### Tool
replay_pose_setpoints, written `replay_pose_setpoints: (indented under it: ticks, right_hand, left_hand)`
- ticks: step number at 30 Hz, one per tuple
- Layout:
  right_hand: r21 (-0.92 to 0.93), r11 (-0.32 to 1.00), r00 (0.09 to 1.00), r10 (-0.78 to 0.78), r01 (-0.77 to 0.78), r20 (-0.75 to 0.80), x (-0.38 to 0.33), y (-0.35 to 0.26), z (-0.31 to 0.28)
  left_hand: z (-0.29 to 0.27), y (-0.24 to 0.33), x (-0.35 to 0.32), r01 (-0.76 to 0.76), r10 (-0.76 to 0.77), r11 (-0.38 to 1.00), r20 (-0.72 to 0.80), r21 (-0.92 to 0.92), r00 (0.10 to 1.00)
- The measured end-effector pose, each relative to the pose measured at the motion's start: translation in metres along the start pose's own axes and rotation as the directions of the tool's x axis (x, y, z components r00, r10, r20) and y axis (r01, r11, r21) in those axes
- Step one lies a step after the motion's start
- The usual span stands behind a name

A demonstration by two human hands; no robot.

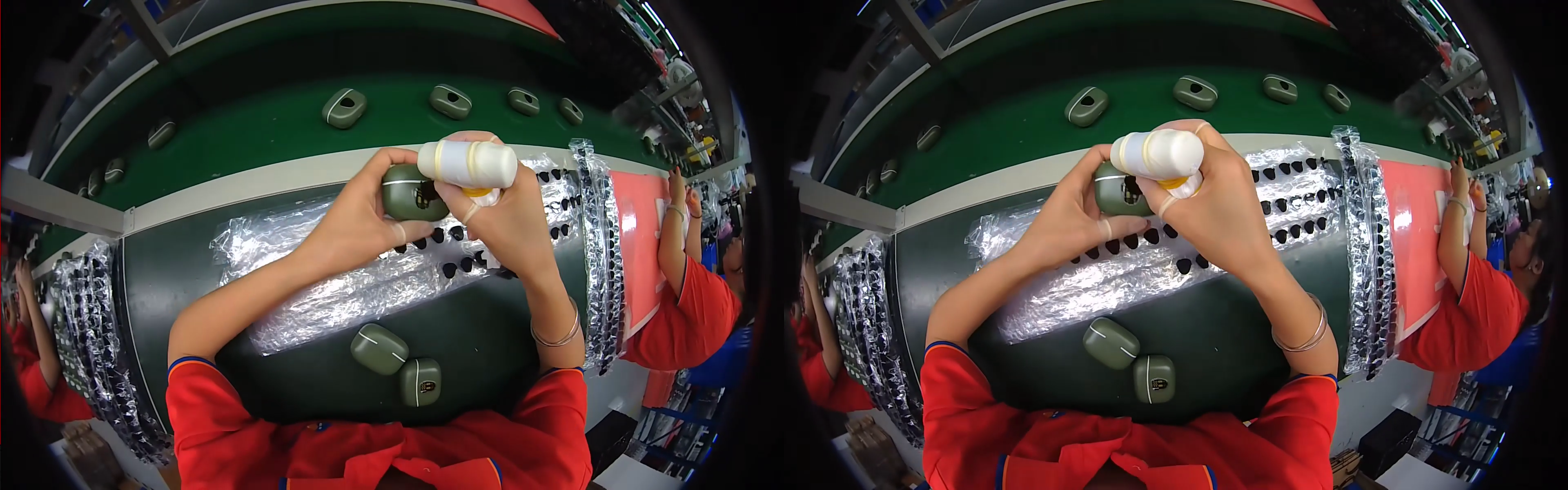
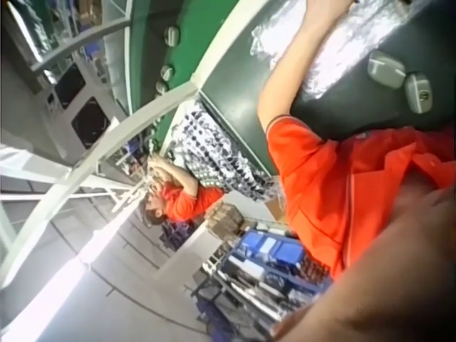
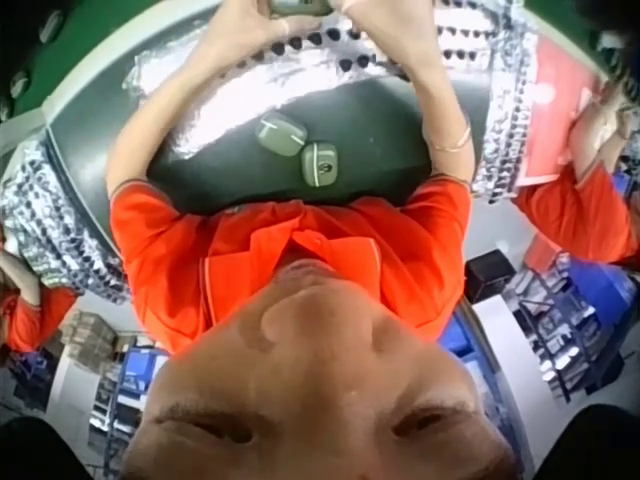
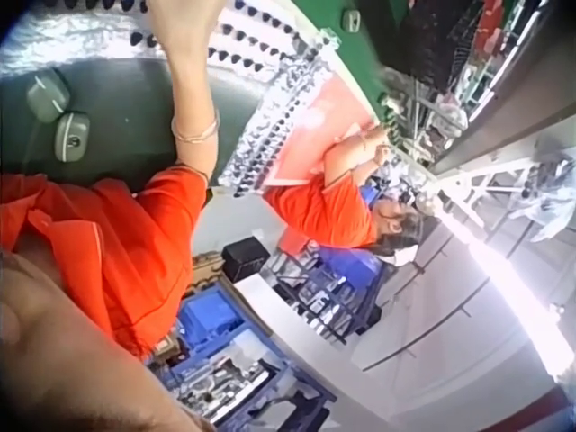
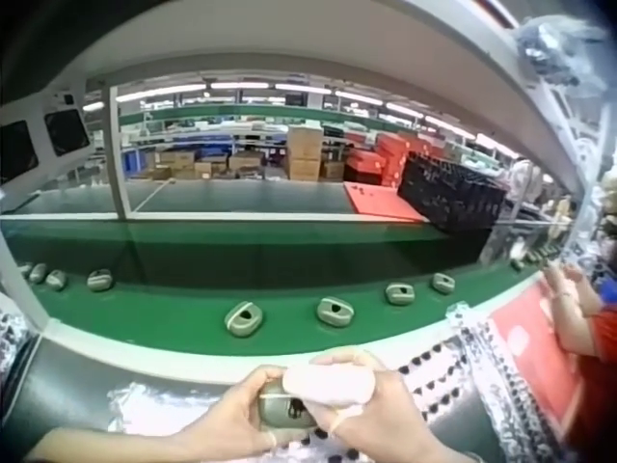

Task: The person assembles electronic components onto a circuit strip by applying adhesive from an applicator bottle, then secures the components into plastic housings using a mallet.

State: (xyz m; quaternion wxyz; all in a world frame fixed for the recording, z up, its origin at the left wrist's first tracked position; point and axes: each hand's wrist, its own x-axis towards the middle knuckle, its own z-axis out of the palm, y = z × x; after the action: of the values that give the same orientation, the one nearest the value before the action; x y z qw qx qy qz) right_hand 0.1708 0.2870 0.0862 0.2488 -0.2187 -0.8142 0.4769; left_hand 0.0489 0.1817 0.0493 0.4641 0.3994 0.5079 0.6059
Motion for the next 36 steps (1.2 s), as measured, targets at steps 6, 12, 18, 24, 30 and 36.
replay_pose_setpoints:
  ticks: [6, 12, 18, 24, 30, 36]
  right_hand:
    - [0.012, 1.000, 0.998, 0.010, -0.011, 0.065, -0.003, 0.002, 0.000]
    - [-0.022, 1.000, 0.997, -0.021, 0.022, 0.072, -0.003, 0.003, -0.001]
    - [-0.054, 0.968, 0.965, -0.250, 0.246, -0.085, -0.004, -0.005, 0.003]
    - [-0.177, 0.952, 0.961, -0.220, 0.249, 0.168, -0.006, -0.001, 0.004]
    - [-0.130, 0.986, 0.992, -0.093, 0.104, 0.088, 0.005, -0.001, -0.018]
    - [-0.592, 0.791, 0.978, 0.207, -0.156, 0.018, 0.032, 0.049, -0.074]
  left_hand:
    - [-0.003, 0.008, -0.001, 0.077, -0.070, 0.992, 0.074, -0.097, 0.995]
    - [-0.009, 0.012, 0.002, 0.076, -0.068, 0.995, 0.136, -0.061, 0.988]
    - [-0.017, 0.013, 0.005, 0.086, -0.083, 0.996, 0.094, -0.030, 0.992]
    - [-0.020, 0.007, 0.005, 0.125, -0.120, 0.991, 0.084, -0.052, 0.989]
    - [-0.034, 0.009, 0.021, 0.024, -0.025, 0.901, -0.002, 0.432, 1.000]
    - [-0.129, -0.008, 0.043, 0.240, 0.120, 0.524, -0.349, 0.818, 0.929]
